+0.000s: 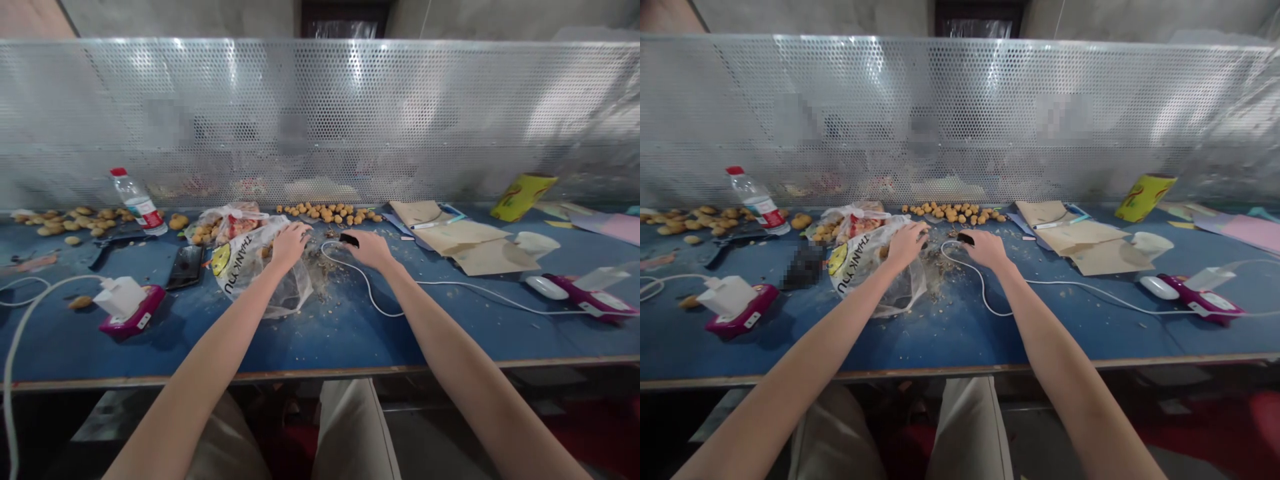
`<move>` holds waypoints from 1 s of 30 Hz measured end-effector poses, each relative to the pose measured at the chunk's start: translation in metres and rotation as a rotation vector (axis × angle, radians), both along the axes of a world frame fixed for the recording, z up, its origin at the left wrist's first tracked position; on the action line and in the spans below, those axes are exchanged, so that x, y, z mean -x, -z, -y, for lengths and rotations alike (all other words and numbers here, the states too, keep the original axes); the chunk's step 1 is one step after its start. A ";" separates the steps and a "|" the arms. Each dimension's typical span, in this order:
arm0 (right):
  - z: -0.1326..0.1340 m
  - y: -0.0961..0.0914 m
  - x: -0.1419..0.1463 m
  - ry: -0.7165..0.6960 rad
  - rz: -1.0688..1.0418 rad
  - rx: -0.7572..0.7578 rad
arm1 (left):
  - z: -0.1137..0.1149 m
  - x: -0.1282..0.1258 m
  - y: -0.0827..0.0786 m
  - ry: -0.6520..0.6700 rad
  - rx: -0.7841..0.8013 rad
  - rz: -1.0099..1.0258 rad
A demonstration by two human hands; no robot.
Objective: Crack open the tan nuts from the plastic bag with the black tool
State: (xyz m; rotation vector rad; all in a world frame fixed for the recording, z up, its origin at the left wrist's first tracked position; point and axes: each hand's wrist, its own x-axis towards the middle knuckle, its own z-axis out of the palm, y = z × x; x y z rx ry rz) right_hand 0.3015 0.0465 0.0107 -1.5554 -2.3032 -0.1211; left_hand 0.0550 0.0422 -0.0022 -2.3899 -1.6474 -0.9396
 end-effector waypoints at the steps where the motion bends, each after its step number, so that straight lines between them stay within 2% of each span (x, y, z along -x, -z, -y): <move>1: -0.001 0.000 -0.002 0.018 -0.011 -0.003 | 0.001 -0.001 0.001 -0.028 -0.030 0.010; 3: -0.002 0.002 -0.004 0.043 -0.026 -0.005 | 0.004 -0.005 0.003 -0.040 -0.058 -0.008; 7: -0.002 0.004 -0.004 0.032 -0.037 0.006 | 0.006 -0.018 0.011 0.048 0.048 -0.136; 11: -0.002 0.005 -0.001 -0.015 -0.039 0.027 | 0.002 -0.019 0.018 0.054 0.085 -0.145; 15: -0.003 0.006 0.000 -0.073 -0.035 0.043 | 0.002 -0.004 0.012 0.045 0.084 -0.096; 20: -0.005 0.009 -0.002 -0.118 -0.035 0.046 | 0.005 0.011 0.001 0.107 0.064 -0.007; 24: -0.006 0.010 -0.003 -0.151 -0.044 0.020 | 0.006 0.011 0.001 0.151 0.075 0.074; 30: -0.007 0.011 -0.003 -0.176 -0.050 -0.003 | 0.005 0.008 0.003 0.300 0.096 0.140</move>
